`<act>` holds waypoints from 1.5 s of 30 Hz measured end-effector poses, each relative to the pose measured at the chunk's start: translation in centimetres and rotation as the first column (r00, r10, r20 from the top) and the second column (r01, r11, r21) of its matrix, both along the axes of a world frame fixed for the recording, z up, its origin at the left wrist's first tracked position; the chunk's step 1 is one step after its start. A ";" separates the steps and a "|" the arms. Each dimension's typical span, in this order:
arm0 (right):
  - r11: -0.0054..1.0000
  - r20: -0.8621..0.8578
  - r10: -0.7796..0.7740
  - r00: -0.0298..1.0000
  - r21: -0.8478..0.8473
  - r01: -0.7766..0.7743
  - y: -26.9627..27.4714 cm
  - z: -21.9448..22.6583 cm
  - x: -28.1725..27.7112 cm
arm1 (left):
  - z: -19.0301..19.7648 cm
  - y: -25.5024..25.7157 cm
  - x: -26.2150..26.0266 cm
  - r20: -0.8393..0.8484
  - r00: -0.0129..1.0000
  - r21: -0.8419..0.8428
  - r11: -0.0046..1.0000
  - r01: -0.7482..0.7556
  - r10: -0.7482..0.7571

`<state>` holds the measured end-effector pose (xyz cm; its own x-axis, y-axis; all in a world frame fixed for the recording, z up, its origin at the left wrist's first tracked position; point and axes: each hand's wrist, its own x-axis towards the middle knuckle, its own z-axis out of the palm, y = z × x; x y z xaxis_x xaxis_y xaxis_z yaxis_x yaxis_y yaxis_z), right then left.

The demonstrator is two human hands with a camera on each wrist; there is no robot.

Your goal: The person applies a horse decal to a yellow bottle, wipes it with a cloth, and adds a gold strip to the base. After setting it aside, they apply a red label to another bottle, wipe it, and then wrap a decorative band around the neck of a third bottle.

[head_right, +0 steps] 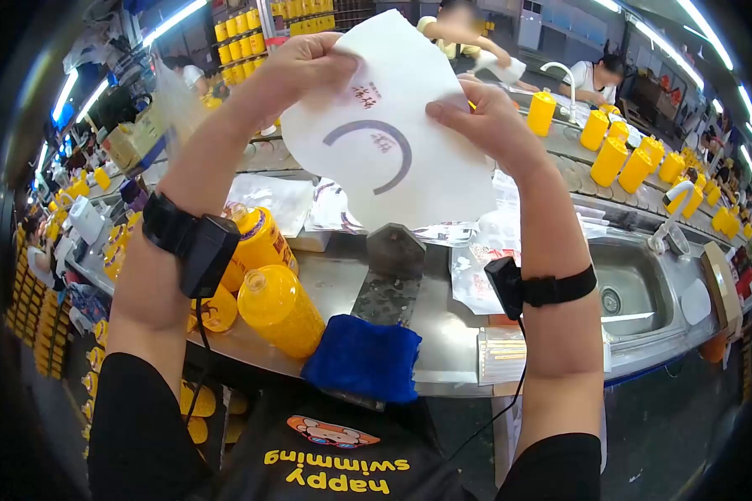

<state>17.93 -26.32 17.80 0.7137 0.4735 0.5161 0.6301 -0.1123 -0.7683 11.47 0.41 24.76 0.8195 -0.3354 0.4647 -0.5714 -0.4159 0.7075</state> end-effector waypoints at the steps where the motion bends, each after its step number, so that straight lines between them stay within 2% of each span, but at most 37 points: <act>1: 1.000 -0.051 -0.001 0.999 0.025 0.003 -0.2 0.0 -0.4 | -0.2 -0.1 0.0 0.032 0.999 0.024 1.000 0.007 -0.008; 2: 0.999 -0.101 -0.003 0.995 0.052 0.008 -0.6 0.2 -1.0 | -0.2 -0.2 -0.1 0.091 0.992 0.098 0.991 -0.095 0.086; 5: 0.982 -0.263 0.019 0.965 0.186 0.032 -2.1 1.0 -2.6 | -0.6 1.0 -0.4 0.069 0.983 0.120 0.976 -0.180 0.173; 9: 0.934 -0.356 0.070 0.932 0.352 0.065 -3.9 1.3 -3.1 | -2.6 1.6 -0.3 -0.265 0.953 -0.197 0.960 -0.199 0.144; 12: 0.871 -0.392 0.052 0.918 0.468 0.150 -3.6 0.8 -4.1 | -3.8 0.3 -0.9 -0.443 0.890 -0.380 0.922 -0.075 -0.110; 13: 0.859 -0.392 0.095 0.915 0.497 0.123 -3.8 0.3 -3.8 | -4.1 -0.4 -1.0 -0.490 0.851 -0.439 0.897 -0.052 -0.190; 14: 0.845 -0.390 0.138 0.910 0.525 0.097 -4.2 -0.4 -3.3 | -4.3 -1.1 -1.3 -0.517 0.838 -0.464 0.879 -0.105 -0.173; 16: 0.819 -0.393 0.211 0.895 0.570 0.057 -4.5 -1.2 -2.9 | -4.7 -2.3 -1.4 -0.456 0.824 -0.566 0.824 0.024 -0.337; 18: 0.798 -0.405 0.275 0.872 0.602 0.029 -4.7 -1.7 -3.1 | -5.1 -3.2 -1.2 -0.378 0.778 -0.669 0.729 0.144 -0.502; 21: 0.803 -0.409 0.253 0.877 0.594 0.045 -4.5 -2.1 -4.1 | -5.1 -3.6 -0.8 -0.368 0.756 -0.695 0.700 0.164 -0.542; 24: 0.783 -0.402 0.267 0.876 0.621 0.046 -4.6 -2.3 -4.6 | -5.2 -4.4 -1.0 -0.340 0.829 -0.683 0.722 0.108 -0.445; 27: 0.782 -0.396 0.252 0.883 0.621 0.055 -4.9 -2.4 -5.1 | -5.6 -4.7 -0.5 -0.283 0.859 -0.722 0.684 0.103 -0.427; 30: 0.766 -0.374 0.254 0.892 0.641 0.051 -5.6 -3.3 -4.3 | -6.0 -5.0 -0.4 -0.266 0.896 -0.758 0.651 0.033 -0.356; 32: 0.747 -0.354 0.263 0.898 0.664 0.043 -5.9 -3.8 -4.2 | -6.2 -5.1 -0.4 -0.276 0.928 -0.778 0.625 -0.063 -0.250; 36: 0.695 -0.358 0.224 0.907 0.710 0.109 -6.0 -4.4 -4.8 | -6.7 -4.0 0.5 -0.384 0.917 -0.794 0.544 -0.270 -0.105; 39: 0.695 -0.372 0.226 0.900 0.709 0.119 -6.9 -5.6 -4.5 | -6.8 -3.2 0.8 -0.367 0.928 -0.852 0.424 -0.308 -0.061; 42: 0.687 -0.381 0.250 0.890 0.718 0.115 -7.5 -6.6 -4.4 | -6.2 -2.5 0.3 -0.287 0.957 -0.902 0.347 -0.256 -0.038; 45: 0.657 -0.405 0.258 0.877 0.739 0.148 -7.9 -7.8 -3.8 | -5.1 -1.0 -0.5 -0.153 0.988 -0.921 0.368 -0.129 -0.036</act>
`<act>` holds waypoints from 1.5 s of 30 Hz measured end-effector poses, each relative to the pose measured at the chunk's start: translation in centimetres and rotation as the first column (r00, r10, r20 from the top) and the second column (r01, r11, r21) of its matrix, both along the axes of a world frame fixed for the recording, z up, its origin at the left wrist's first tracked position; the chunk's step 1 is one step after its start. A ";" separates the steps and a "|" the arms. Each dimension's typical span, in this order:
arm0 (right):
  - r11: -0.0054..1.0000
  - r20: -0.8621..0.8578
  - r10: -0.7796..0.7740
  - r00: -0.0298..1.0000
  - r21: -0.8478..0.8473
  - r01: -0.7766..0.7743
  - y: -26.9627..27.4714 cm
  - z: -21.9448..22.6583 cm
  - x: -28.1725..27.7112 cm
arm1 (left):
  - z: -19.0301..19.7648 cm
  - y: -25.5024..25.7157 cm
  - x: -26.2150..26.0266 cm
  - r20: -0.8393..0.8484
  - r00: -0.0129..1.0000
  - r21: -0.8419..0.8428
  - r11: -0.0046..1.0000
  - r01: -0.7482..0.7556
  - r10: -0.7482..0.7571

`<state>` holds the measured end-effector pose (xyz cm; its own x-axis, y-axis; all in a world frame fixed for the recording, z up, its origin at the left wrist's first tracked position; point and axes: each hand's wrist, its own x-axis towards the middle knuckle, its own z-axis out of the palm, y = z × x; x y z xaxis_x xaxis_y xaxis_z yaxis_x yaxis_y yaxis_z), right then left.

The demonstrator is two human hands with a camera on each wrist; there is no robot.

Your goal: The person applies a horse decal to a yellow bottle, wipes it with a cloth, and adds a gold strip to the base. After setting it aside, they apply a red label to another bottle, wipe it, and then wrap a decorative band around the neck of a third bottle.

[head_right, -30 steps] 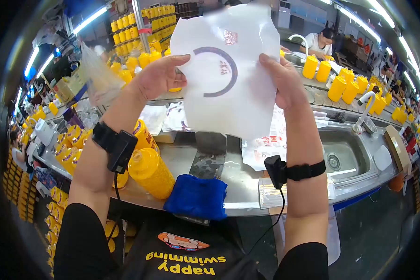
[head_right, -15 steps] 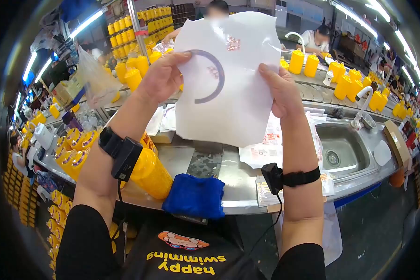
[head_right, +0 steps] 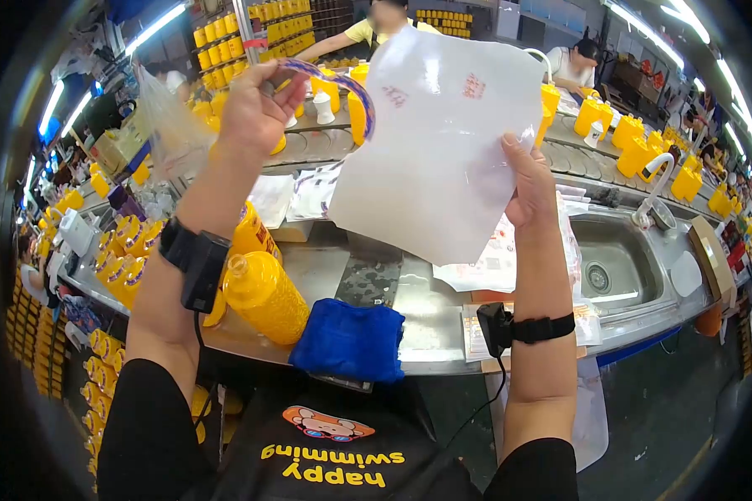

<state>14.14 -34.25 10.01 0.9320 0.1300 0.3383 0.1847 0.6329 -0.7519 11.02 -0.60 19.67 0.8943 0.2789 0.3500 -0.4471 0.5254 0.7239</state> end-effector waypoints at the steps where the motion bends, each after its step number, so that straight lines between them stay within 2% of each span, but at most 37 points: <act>1: 1.000 -0.006 -0.003 1.000 -0.005 0.003 -0.3 -0.4 0.3 | 0.4 0.4 0.0 -0.017 0.999 -0.050 0.998 -0.046 0.045; 4: 0.999 -0.033 -0.033 0.999 -0.011 0.032 -1.4 -1.5 1.0 | 1.2 1.7 -0.8 0.074 0.995 0.055 0.996 -0.070 0.066; 6: 0.996 -0.072 -0.093 0.993 -0.009 0.092 -2.3 -2.0 1.3 | 0.9 1.8 -1.9 0.086 0.992 0.224 0.968 -0.111 0.094; 8: 0.995 -0.077 -0.092 0.993 0.017 0.094 -3.7 -2.3 1.3 | 0.7 1.4 -2.9 0.118 0.988 0.439 0.887 -0.141 0.098; 9: 0.995 -0.073 -0.093 0.993 0.032 0.095 -4.3 -2.2 1.1 | 0.7 1.3 -3.2 0.101 0.995 0.630 0.774 -0.064 0.000; 13: 0.982 -0.050 -0.188 0.981 0.010 0.188 -6.1 -2.1 -0.2 | -0.6 -1.7 -5.6 0.104 0.991 0.654 0.757 -0.009 -0.079; 16: 0.967 -0.070 -0.254 0.965 -0.010 0.254 -7.0 -1.9 -1.2 | -1.3 -1.8 -8.0 -0.192 0.972 0.487 0.847 0.212 -0.133; 17: 0.965 -0.059 -0.262 0.963 -0.034 0.261 -7.0 -1.9 -2.1 | -1.2 -1.7 -9.0 -0.274 0.957 0.448 0.867 0.215 -0.096; 20: 0.971 -0.098 -0.240 0.966 -0.043 0.237 -6.6 -1.7 -3.7 | -1.9 0.6 -13.0 -0.174 0.971 0.544 0.806 0.235 -0.166; 21: 0.970 -0.093 -0.242 0.966 -0.036 0.240 -6.6 -2.0 -3.9 | -2.3 1.0 -14.2 -0.185 0.974 0.520 0.829 0.207 -0.127; 24: 0.974 -0.076 -0.225 0.971 -0.014 0.225 -6.9 -2.4 -3.6 | -2.5 3.1 -17.4 -0.291 0.946 0.467 0.841 0.273 -0.145; 25: 0.980 -0.082 -0.201 0.976 -0.011 0.201 -7.3 -2.5 -3.4 | -2.7 3.5 -18.1 -0.338 0.939 0.505 0.828 0.246 -0.073; 28: 0.984 -0.106 -0.180 0.978 -0.032 0.178 -6.3 -2.2 -3.6 | -3.7 4.5 -17.8 -0.376 0.916 0.751 0.625 0.213 0.141; 29: 0.983 -0.100 -0.180 0.979 -0.043 0.177 -5.4 -2.0 -4.1 | -4.3 4.2 -17.7 -0.322 0.923 0.823 0.545 0.163 0.209; 31: 0.977 -0.077 -0.197 0.977 -0.096 0.189 -3.7 -1.3 -5.3 | -6.8 5.4 -16.5 -0.160 0.955 0.929 0.365 0.061 0.249; 32: 0.967 -0.060 -0.224 0.973 -0.140 0.214 -2.9 -1.3 -6.0 | -7.4 5.7 -15.3 -0.066 0.969 0.963 0.270 0.000 0.237; 33: 0.950 -0.038 -0.264 0.964 -0.183 0.253 -2.6 -1.0 -6.6 | -7.1 5.6 -15.1 -0.035 0.970 0.968 0.248 -0.027 0.239; 34: 0.963 -0.007 -0.201 0.980 -0.187 0.196 -2.6 -1.0 -6.7 | -7.2 5.3 -15.5 -0.003 0.973 0.972 0.229 -0.051 0.232; 35: 0.971 0.020 -0.137 0.990 -0.197 0.138 -2.7 -1.0 -6.8 | -6.1 4.4 -16.0 -0.090 0.939 0.981 0.191 0.026 0.333; 38: 0.983 -0.051 -0.129 0.990 -0.136 0.121 -1.7 -0.6 -7.4 | -7.0 5.3 -15.0 0.137 0.933 0.990 -0.058 -0.125 0.333; 41: 0.997 -0.057 -0.035 0.998 -0.076 0.030 -1.3 -0.4 -7.9 | -7.9 6.6 -13.9 0.006 0.935 0.997 0.068 -0.032 0.354; 44: 0.998 -0.082 -0.018 0.996 -0.054 0.014 -1.9 -1.1 -8.2 | -7.9 7.3 -12.9 0.008 0.906 0.976 0.194 -0.099 0.423; 45: 0.999 -0.076 -0.013 0.997 -0.039 0.010 -2.1 -1.0 -8.4 | -7.4 7.8 -12.2 -0.012 0.896 0.975 0.204 -0.088 0.443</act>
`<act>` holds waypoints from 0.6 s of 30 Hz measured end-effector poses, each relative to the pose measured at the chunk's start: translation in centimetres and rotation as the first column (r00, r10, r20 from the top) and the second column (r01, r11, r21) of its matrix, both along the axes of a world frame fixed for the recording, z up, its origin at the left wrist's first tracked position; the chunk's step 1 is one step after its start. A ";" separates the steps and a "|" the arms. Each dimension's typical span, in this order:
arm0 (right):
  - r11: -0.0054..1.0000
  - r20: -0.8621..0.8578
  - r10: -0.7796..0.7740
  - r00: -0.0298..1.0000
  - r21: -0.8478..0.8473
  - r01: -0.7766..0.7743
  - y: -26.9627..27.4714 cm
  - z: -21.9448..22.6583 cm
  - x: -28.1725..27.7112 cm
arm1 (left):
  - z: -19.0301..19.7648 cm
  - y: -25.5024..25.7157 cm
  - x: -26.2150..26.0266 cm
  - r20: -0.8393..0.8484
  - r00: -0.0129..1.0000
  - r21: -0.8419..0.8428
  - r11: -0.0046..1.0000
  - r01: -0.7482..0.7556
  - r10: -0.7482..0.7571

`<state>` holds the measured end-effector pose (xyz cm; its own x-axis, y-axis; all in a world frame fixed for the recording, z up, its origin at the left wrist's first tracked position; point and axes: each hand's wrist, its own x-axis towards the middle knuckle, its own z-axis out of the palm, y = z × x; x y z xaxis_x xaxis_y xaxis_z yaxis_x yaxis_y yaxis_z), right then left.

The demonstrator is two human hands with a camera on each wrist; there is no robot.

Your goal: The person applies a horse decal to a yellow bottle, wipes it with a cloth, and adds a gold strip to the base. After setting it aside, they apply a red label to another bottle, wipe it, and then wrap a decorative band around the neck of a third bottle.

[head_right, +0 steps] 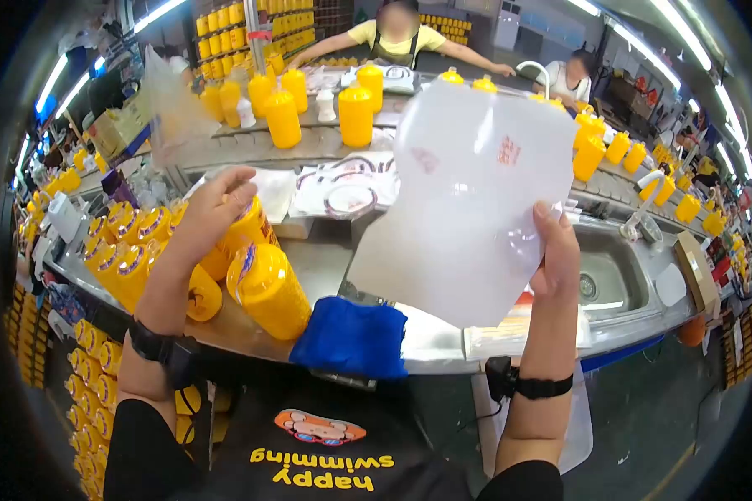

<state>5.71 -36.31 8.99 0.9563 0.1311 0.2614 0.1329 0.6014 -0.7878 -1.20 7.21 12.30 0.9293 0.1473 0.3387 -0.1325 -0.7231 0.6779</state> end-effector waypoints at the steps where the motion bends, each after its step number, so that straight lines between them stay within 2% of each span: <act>1: 1.000 0.009 0.005 1.000 0.014 -0.005 -0.2 0.1 -0.3 | 1.4 -0.6 0.3 0.016 0.996 -0.013 0.996 0.085 -0.084; 3: 0.999 0.012 0.020 1.000 0.039 -0.021 -0.5 -0.1 -1.1 | 4.6 -2.9 0.1 0.037 0.969 -0.036 0.968 0.247 -0.246; 4: 0.999 0.027 0.016 1.000 0.039 -0.017 -1.2 -0.8 -1.0 | 5.7 -4.5 0.6 -0.040 0.935 -0.106 0.932 0.346 -0.352; 6: 0.998 0.011 -0.034 0.999 0.054 0.033 -1.4 -1.3 -1.4 | 6.9 -8.8 0.4 -0.058 0.865 -0.307 0.833 0.459 -0.498; 8: 0.995 -0.007 -0.060 0.998 0.077 0.060 -2.0 -2.2 -2.2 | 6.4 -12.9 1.1 -0.178 0.828 -0.501 0.774 0.389 -0.531; 9: 0.994 -0.014 -0.061 0.998 0.091 0.062 -2.4 -2.7 -2.4 | 6.2 -14.3 1.9 -0.165 0.756 -0.566 0.688 0.454 -0.634; 11: 0.990 -0.026 -0.083 0.996 0.109 0.085 -3.1 -3.4 -3.2 | 5.3 -17.0 2.7 -0.180 0.759 -0.670 0.643 0.371 -0.626; 13: 0.987 -0.044 -0.114 0.992 0.108 0.118 -3.6 -3.8 -3.7 | 3.2 -18.7 4.6 -0.193 0.720 -0.769 0.559 0.311 -0.666; 14: 0.987 -0.051 -0.115 0.992 0.106 0.120 -4.0 -4.1 -4.0 | 2.3 -19.3 5.3 -0.194 0.704 -0.810 0.516 0.278 -0.683; 18: 0.984 -0.063 -0.131 0.989 0.109 0.138 -5.8 -5.5 -5.0 | 0.4 -21.7 5.5 -0.140 0.714 -0.820 0.484 0.305 -0.686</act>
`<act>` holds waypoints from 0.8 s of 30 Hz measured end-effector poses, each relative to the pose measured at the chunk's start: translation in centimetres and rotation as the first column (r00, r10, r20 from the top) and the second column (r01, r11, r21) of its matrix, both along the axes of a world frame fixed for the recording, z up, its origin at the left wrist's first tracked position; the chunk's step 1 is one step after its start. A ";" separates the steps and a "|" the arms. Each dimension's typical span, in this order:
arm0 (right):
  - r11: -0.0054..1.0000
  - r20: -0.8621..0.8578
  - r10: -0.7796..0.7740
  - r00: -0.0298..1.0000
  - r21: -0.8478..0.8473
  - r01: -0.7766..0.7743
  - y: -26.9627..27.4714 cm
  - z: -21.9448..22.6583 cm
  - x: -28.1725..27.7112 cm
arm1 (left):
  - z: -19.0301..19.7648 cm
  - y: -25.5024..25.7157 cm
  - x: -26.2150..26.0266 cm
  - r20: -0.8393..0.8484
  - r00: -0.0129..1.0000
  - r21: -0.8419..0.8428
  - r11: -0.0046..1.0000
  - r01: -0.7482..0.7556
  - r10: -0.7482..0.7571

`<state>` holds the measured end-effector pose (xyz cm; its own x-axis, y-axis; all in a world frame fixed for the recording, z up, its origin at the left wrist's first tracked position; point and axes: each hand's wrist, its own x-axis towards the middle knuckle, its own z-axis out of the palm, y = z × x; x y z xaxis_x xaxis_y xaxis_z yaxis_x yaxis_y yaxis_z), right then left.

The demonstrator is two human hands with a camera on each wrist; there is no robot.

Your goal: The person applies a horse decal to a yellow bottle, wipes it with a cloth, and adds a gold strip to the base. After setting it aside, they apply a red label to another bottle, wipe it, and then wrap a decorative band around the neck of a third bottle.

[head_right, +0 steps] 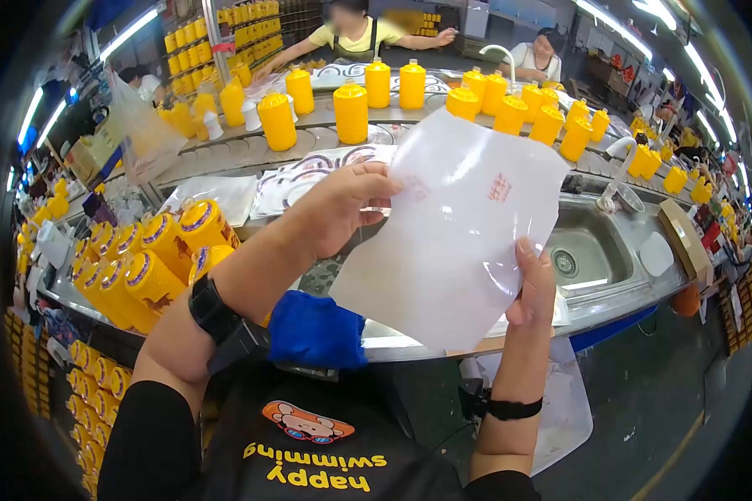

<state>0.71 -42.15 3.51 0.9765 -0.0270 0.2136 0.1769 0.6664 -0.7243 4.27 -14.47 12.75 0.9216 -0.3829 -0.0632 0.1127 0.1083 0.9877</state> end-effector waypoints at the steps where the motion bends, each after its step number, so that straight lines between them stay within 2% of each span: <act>1: 1.000 -0.007 -0.005 1.000 0.003 0.005 -0.3 -0.4 -0.3 | -0.3 -0.7 0.1 0.028 0.999 -0.007 1.000 0.020 -0.020; 5: 0.991 -0.017 -0.130 0.991 -0.001 0.130 -1.5 -1.8 -1.0 | -1.7 -2.7 0.5 0.099 0.994 -0.026 0.999 0.042 -0.040; 7: 0.982 -0.054 -0.189 0.981 -0.017 0.188 -1.9 -1.7 -2.0 | -2.3 -3.0 1.1 0.102 0.993 -0.012 0.998 0.056 -0.055; 8: 0.988 -0.066 -0.152 0.986 -0.039 0.149 -2.9 -2.2 -2.2 | -2.8 -3.0 1.7 0.091 0.994 -0.023 0.998 0.058 -0.056; 11: 0.970 -0.057 -0.241 0.969 -0.057 0.237 -3.1 -2.4 -2.7 | -2.5 -3.3 2.3 0.073 0.997 0.017 1.000 0.022 -0.023; 14: 0.950 -0.116 -0.312 0.943 -0.040 0.309 -4.0 -2.8 -2.9 | -2.2 -2.7 4.0 0.124 0.992 0.106 0.993 -0.044 0.031; 15: 0.944 -0.110 -0.330 0.938 -0.039 0.327 -4.4 -2.9 -3.1 | -2.7 -1.8 6.1 0.197 0.980 0.135 0.991 0.015 -0.041; 17: 0.934 -0.100 -0.358 0.928 -0.037 0.356 -4.9 -2.9 -3.5 | -1.8 -0.4 8.1 0.350 0.937 0.310 0.942 -0.126 0.010; 18: 0.910 -0.132 -0.415 0.900 -0.051 0.412 -4.7 -2.6 -3.9 | -1.7 0.8 10.5 0.377 0.926 0.563 0.798 -0.215 -0.016; 19: 0.897 -0.123 -0.442 0.888 -0.062 0.438 -4.7 -2.6 -4.0 | -1.7 1.9 12.5 0.394 0.918 0.760 0.580 -0.293 -0.052; 21: 0.867 -0.100 -0.498 0.861 -0.084 0.491 -4.9 -2.8 -4.4 | -1.4 3.1 13.3 0.491 0.856 0.868 0.180 -0.463 -0.163; 22: 0.877 -0.060 -0.475 0.878 -0.118 0.467 -4.9 -2.6 -4.9 | -1.8 3.6 14.4 0.449 0.875 0.893 0.103 -0.438 -0.180; 24: 0.811 0.129 -0.509 0.851 -0.258 0.524 -6.0 -4.1 -5.4 | -3.5 4.4 16.7 0.361 0.910 0.924 -0.051 -0.378 -0.206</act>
<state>-4.70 -48.17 -0.55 0.8225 -0.4575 0.3379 0.4810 0.2424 -0.8425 21.01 -10.11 9.25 0.9940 -0.1083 -0.0132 -0.1080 -0.9940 0.0185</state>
